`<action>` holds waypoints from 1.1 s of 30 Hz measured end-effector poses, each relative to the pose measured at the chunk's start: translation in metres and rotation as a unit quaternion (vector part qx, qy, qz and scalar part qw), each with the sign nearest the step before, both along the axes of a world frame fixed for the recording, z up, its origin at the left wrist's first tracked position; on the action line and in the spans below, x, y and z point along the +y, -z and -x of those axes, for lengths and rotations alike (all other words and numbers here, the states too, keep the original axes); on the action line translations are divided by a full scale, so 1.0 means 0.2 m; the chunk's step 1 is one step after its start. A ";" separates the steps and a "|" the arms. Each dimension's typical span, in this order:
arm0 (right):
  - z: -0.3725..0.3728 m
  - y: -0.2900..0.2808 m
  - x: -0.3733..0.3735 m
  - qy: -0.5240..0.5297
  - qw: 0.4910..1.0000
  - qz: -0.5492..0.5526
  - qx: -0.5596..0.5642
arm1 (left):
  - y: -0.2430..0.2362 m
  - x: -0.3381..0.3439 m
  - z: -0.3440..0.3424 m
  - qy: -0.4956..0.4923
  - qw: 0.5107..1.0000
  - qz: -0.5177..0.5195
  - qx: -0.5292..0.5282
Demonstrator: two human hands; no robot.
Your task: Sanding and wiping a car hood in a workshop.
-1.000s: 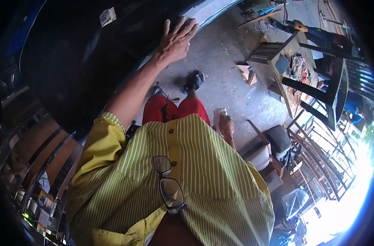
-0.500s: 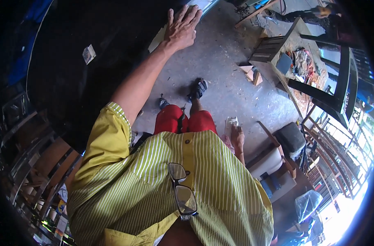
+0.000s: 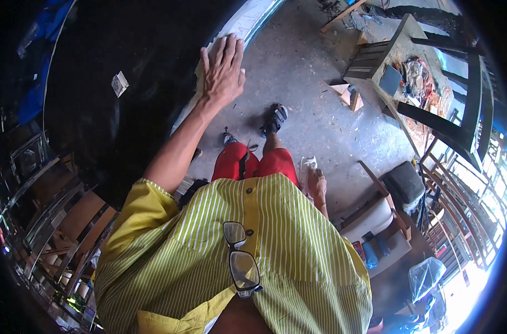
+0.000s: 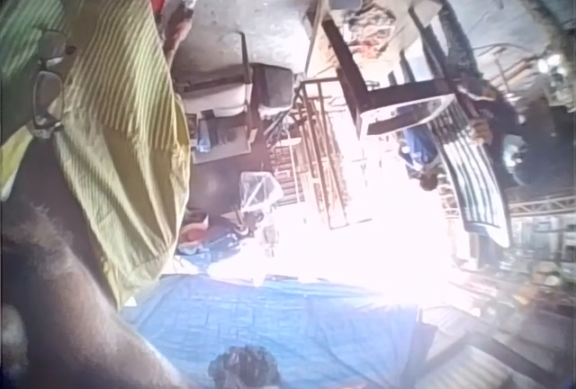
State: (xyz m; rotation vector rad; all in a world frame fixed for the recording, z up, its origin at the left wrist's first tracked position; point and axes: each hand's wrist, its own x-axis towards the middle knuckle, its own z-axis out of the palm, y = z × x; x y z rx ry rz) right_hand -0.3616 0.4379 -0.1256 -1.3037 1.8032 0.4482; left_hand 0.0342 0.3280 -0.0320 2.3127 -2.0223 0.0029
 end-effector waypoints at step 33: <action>0.01 0.07 -0.10 -0.047 0.996 0.043 -0.054 | -0.12 0.22 -0.09 0.001 1.000 0.000 0.005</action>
